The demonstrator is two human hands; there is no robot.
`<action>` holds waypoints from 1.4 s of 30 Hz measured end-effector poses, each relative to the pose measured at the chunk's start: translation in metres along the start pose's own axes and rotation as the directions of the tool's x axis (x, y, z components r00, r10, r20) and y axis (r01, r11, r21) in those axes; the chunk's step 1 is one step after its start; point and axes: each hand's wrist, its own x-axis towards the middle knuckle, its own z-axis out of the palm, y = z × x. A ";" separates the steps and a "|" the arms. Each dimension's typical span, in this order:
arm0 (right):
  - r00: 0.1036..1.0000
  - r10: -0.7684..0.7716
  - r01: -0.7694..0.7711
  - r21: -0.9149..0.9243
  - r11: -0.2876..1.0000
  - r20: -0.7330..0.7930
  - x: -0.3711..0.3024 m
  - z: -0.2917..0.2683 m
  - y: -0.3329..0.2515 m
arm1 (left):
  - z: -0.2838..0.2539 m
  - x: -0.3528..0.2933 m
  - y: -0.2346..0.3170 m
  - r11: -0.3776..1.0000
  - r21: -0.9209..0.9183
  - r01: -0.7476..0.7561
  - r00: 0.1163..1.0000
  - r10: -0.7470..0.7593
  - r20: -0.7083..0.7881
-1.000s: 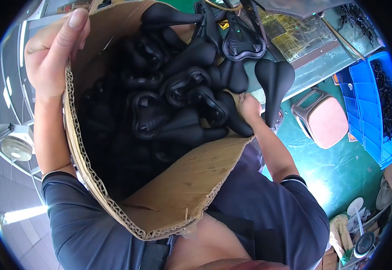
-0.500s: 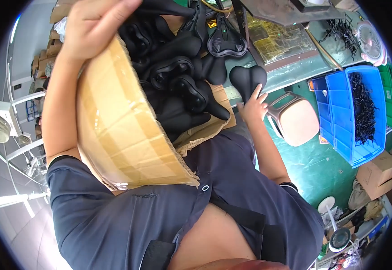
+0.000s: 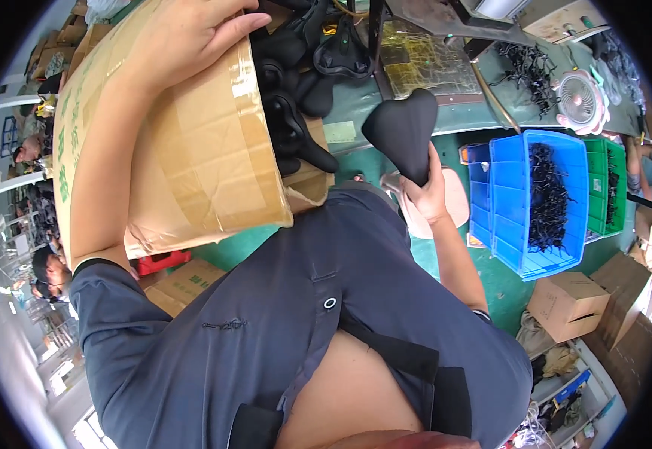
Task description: The recorder is assembling bicycle seats by attaching metal rails and using an industrial press to secure components in a factory setting.
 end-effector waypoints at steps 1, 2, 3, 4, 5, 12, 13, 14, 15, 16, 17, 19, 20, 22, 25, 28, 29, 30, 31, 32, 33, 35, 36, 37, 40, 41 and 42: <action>1.000 -0.013 0.014 -0.022 1.000 0.015 -0.006 -0.003 -0.004 | -0.002 -0.014 0.010 0.996 0.011 0.088 0.996 -0.088 0.014; 1.000 -0.005 0.004 0.028 1.000 0.016 -0.012 -0.001 -0.007 | -0.005 -0.030 0.022 0.984 0.022 0.179 0.983 -0.180 0.029; 1.000 0.010 -0.010 0.070 0.997 0.006 -0.017 0.000 -0.011 | -0.007 -0.041 0.033 0.981 0.010 0.193 0.981 -0.193 0.007; 1.000 0.029 -0.028 0.116 0.993 -0.006 -0.024 0.001 -0.012 | -0.012 -0.054 0.050 0.992 0.039 0.118 0.982 -0.111 -0.153; 0.997 0.072 -0.071 0.292 0.954 0.009 -0.024 0.004 -0.008 | -0.017 -0.070 0.068 0.995 0.082 0.053 0.952 -0.025 -0.304; 1.000 -0.001 -0.005 0.220 0.976 0.028 -0.015 -0.017 -0.067 | -0.015 -0.198 0.228 0.421 -0.907 -0.022 0.903 -0.381 -0.199; 0.999 -0.016 0.011 0.109 0.994 0.041 -0.011 -0.023 -0.080 | 0.001 -0.198 0.254 0.209 -0.976 -0.058 0.864 -0.479 -0.154; 0.998 -0.029 0.024 0.102 0.994 0.049 -0.002 -0.030 -0.083 | 0.019 -0.196 0.277 0.070 -0.994 -0.082 0.832 -0.544 -0.107; 0.991 -0.127 0.129 -0.047 0.991 0.044 0.004 -0.038 -0.084 | 0.039 -0.187 0.299 -0.061 -0.997 -0.055 0.794 -0.608 -0.006; 0.973 -0.224 0.230 -0.196 0.953 0.053 0.009 -0.045 -0.085 | 0.059 -0.178 0.316 -0.090 -0.996 0.013 0.783 -0.619 0.066; 0.917 -0.393 0.394 -0.296 0.870 0.065 0.018 -0.052 -0.088 | 0.080 -0.165 0.327 -0.120 -0.990 0.080 0.769 -0.624 0.138; 0.754 -0.624 0.578 -0.659 0.481 0.206 0.047 -0.072 -0.113 | 0.127 -0.138 0.339 -0.268 -0.962 0.049 0.777 -0.595 0.205; 0.563 -0.708 0.574 -0.818 -0.037 0.427 0.067 -0.084 -0.119 | 0.148 -0.121 0.341 -0.413 -0.910 0.042 0.786 -0.548 0.285; 0.353 -0.863 0.779 -0.625 0.056 0.362 0.114 -0.111 -0.128 | 0.185 -0.069 0.336 -0.517 -0.855 -0.022 0.781 -0.543 0.309; 0.171 -0.839 0.716 -0.650 -0.255 0.517 0.154 -0.128 -0.144 | 0.254 0.007 0.306 -0.747 -0.646 -0.156 0.781 -0.494 0.382; 0.245 -0.781 0.664 -0.686 -0.296 0.575 0.183 -0.157 -0.124 | 0.302 0.069 0.278 -0.898 -0.364 -0.248 0.821 -0.394 0.413; 0.327 -0.723 0.723 -0.654 -0.222 0.608 0.192 -0.161 -0.107 | 0.328 0.078 0.271 -0.911 -0.292 -0.292 0.740 -0.409 0.534; 0.407 -0.654 0.751 -0.641 -0.158 0.638 0.204 -0.170 -0.089 | 0.349 0.098 0.259 -0.919 -0.219 -0.329 0.672 -0.391 0.630; 0.395 -0.678 0.744 -0.649 -0.160 0.620 0.215 -0.175 -0.073 | 0.365 0.119 0.246 -0.916 -0.182 -0.358 0.658 -0.385 0.647; 0.446 -0.675 0.704 -0.696 -0.141 0.588 0.217 -0.181 -0.055 | 0.376 0.129 0.236 -0.911 -0.149 -0.384 0.637 -0.378 0.672; 0.466 -0.660 0.711 -0.694 -0.117 0.589 0.218 -0.187 -0.033 | 0.396 0.131 0.229 -0.897 -0.291 -0.333 0.608 -0.440 0.661; 0.491 -0.635 0.736 -0.674 -0.062 0.596 0.219 -0.205 -0.004 | 0.422 0.142 0.222 -0.772 -0.572 -0.275 0.542 -0.616 0.571; 0.496 -0.625 0.753 -0.657 -0.037 0.603 0.221 -0.213 0.010 | 0.437 0.148 0.220 -0.665 -0.698 -0.266 0.503 -0.713 0.488; 0.516 -0.619 0.750 -0.661 -0.006 0.591 0.223 -0.221 0.018 | 0.451 0.147 0.216 -0.612 -0.757 -0.228 0.492 -0.744 0.453; 0.552 -0.605 0.763 -0.640 0.089 0.574 0.230 -0.246 0.050 | 0.493 0.116 0.207 -0.525 -0.836 -0.160 0.385 -0.813 0.437; 0.569 -0.622 0.781 -0.589 0.205 0.538 0.237 -0.252 0.062 | 0.501 0.106 0.205 -0.497 -0.853 -0.161 0.342 -0.839 0.424; 0.586 -0.633 0.793 -0.520 0.318 0.506 0.242 -0.262 0.074 | 0.505 0.096 0.205 -0.467 -0.869 -0.161 0.292 -0.864 0.410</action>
